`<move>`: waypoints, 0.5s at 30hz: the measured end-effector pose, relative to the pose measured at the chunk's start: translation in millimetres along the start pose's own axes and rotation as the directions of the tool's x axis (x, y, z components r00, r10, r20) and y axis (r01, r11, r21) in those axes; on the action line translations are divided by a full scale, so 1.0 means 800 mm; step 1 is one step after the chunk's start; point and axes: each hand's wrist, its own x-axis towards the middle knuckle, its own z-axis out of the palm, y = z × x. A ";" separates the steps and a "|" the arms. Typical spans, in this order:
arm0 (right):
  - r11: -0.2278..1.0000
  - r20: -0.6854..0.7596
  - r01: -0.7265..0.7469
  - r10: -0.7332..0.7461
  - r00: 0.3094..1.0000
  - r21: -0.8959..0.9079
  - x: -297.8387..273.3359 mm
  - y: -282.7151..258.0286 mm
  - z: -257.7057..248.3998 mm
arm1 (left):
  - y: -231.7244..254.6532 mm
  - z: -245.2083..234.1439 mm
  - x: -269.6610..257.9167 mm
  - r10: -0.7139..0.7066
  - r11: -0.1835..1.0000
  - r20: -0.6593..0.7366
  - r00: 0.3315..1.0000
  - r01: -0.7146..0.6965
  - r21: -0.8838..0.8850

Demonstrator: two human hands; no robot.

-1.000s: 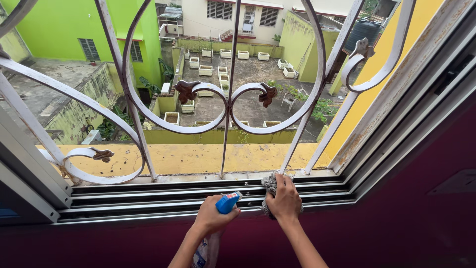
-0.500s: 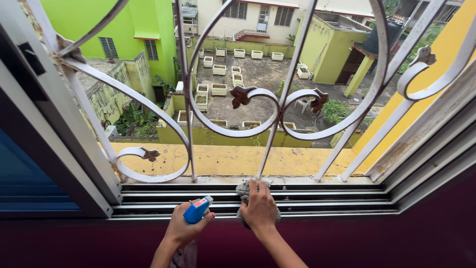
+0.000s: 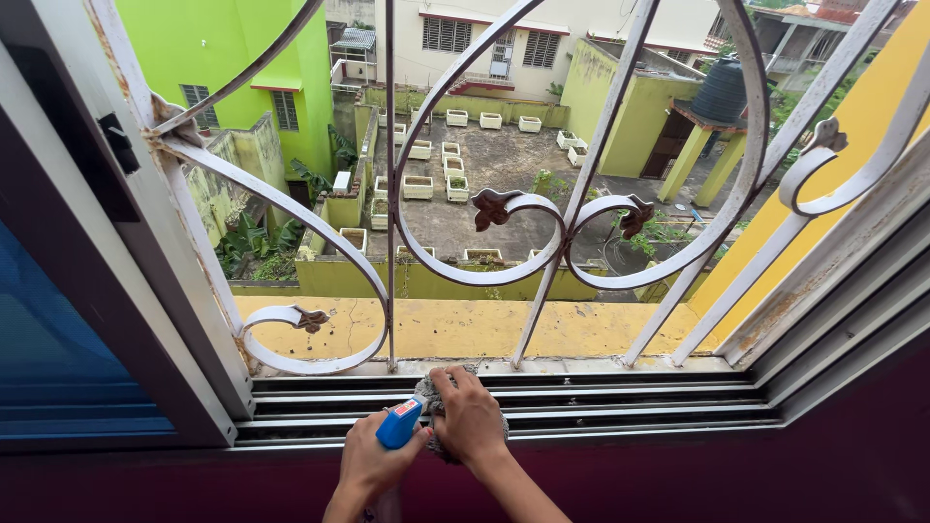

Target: The person cleans the metal tracks and frames of a sliding window using a spray bottle and a cloth, wiping away dirt from the grooves and edges.

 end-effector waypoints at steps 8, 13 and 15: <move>0.964 -0.007 -0.244 0.244 0.970 -0.102 -0.033 0.155 -0.033 | 0.012 0.000 -0.001 -0.108 0.994 0.008 0.994 0.107 0.036; 0.860 -0.127 -0.494 0.479 0.869 -0.131 -0.069 0.305 -0.079 | 0.004 0.004 0.000 -0.131 0.991 0.022 0.991 0.131 0.004; 0.839 -0.173 -0.524 0.499 0.849 -0.150 -0.080 0.337 -0.092 | 0.002 0.005 0.000 -0.126 0.992 0.025 0.992 0.126 0.008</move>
